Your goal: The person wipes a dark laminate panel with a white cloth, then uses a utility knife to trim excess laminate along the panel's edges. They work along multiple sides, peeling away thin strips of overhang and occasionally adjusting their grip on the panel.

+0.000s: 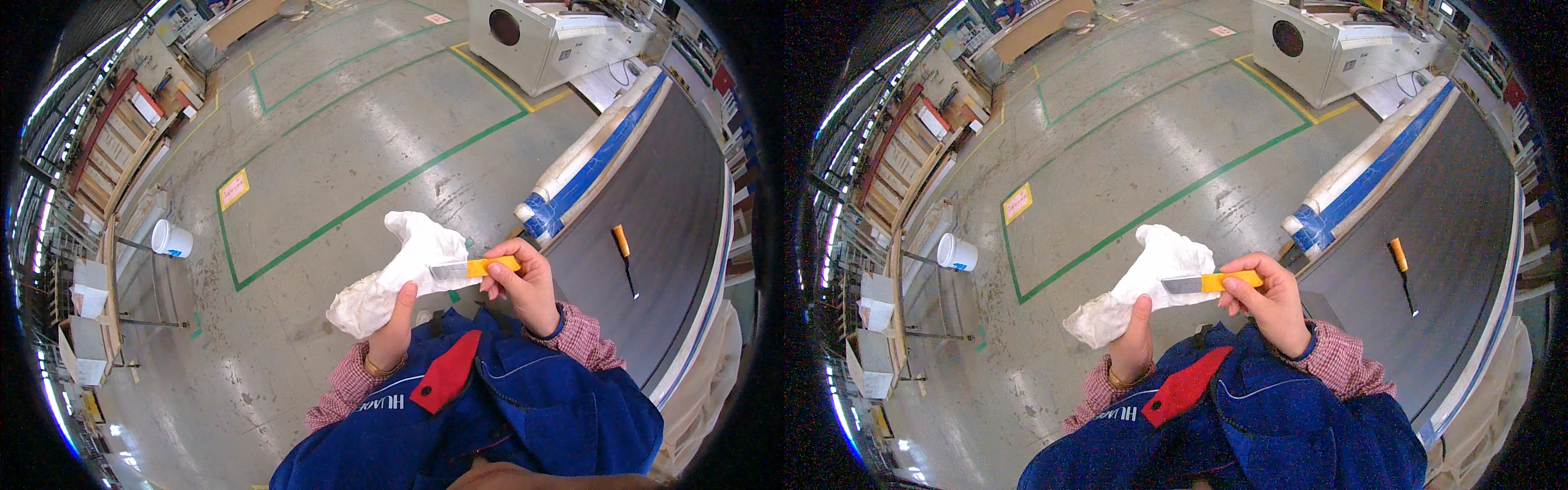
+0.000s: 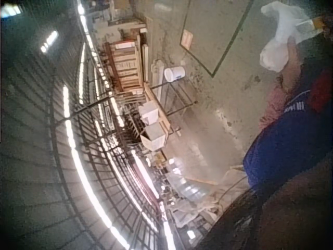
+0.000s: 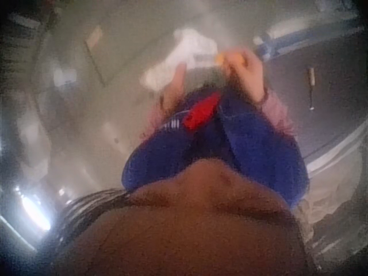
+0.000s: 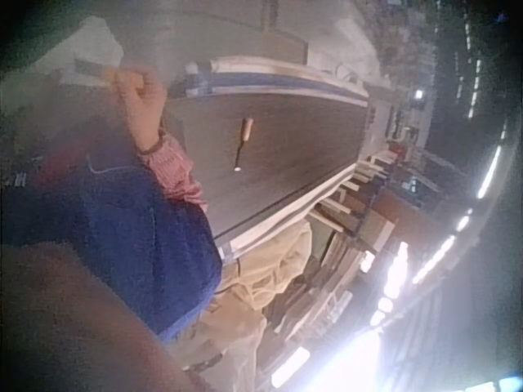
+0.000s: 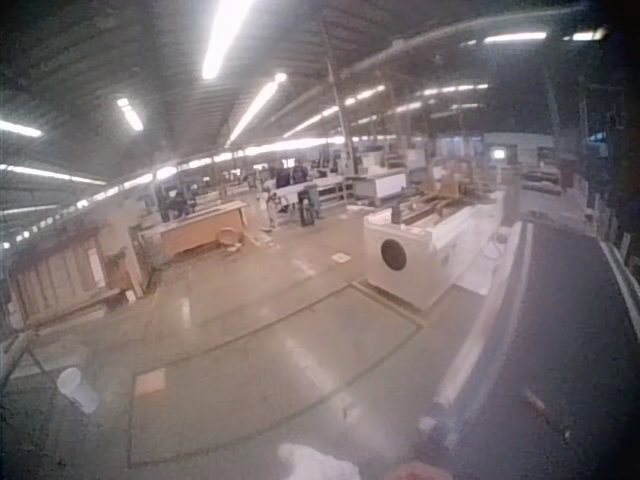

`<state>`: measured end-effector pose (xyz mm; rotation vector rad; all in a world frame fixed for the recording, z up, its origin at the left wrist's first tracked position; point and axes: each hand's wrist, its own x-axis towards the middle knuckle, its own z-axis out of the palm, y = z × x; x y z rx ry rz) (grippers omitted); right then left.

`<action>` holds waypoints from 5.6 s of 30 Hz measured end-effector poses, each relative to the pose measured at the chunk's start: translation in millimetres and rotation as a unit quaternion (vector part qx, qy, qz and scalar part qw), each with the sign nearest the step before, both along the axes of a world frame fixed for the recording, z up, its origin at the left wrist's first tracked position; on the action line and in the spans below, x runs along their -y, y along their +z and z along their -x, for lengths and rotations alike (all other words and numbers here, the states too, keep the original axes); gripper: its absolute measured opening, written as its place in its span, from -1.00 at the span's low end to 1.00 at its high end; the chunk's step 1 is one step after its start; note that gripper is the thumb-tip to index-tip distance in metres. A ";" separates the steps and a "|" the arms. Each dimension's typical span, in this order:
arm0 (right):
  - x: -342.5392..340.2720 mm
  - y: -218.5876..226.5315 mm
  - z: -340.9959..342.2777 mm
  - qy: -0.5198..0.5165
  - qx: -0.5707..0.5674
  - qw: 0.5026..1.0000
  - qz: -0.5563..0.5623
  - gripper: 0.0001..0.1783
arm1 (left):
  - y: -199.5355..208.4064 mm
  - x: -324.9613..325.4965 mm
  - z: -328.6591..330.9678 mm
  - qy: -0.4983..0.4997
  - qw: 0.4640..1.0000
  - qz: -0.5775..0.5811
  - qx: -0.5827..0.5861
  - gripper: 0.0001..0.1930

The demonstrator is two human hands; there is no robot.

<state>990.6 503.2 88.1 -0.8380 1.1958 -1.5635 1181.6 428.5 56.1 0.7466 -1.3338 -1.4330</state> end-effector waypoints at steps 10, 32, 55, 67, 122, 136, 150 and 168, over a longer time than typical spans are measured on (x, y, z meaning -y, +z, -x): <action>-1.9 -3.4 -0.7 -0.003 0.006 1.000 -0.003 -0.83 | -1.6 -2.3 -1.5 -0.001 1.000 0.002 0.000 -0.70; -2.4 -6.9 -5.6 -0.008 0.041 0.999 -0.007 -0.88 | 2.7 -6.9 -6.6 -0.014 0.998 0.010 0.055 -0.69; 33.5 60.6 41.1 -0.067 -0.147 0.983 0.089 -0.75 | -46.4 29.6 -80.6 0.236 0.963 -0.127 -0.024 -0.70; 245.2 -166.5 103.6 0.039 -0.592 0.777 -0.211 -0.85 | -48.2 -1.1 -157.7 0.383 0.909 -0.143 -0.077 -0.64; -81.2 -452.5 98.3 -0.378 0.062 0.793 -0.473 -0.60 | -93.1 38.3 -199.7 0.284 0.919 -0.272 -0.009 -0.63; -69.4 -558.3 102.8 -0.425 0.224 0.764 -0.430 -0.67 | -148.0 73.4 -206.5 0.181 0.902 -0.369 0.134 -0.58; -49.6 -505.9 42.5 -0.558 0.432 0.688 -0.169 -0.77 | -173.9 79.7 -190.4 0.096 0.883 -0.400 0.227 -0.49; -47.8 -479.9 30.6 -0.505 0.403 0.752 -0.130 -0.76 | -182.0 56.3 -168.7 0.083 0.880 -0.376 0.278 -0.58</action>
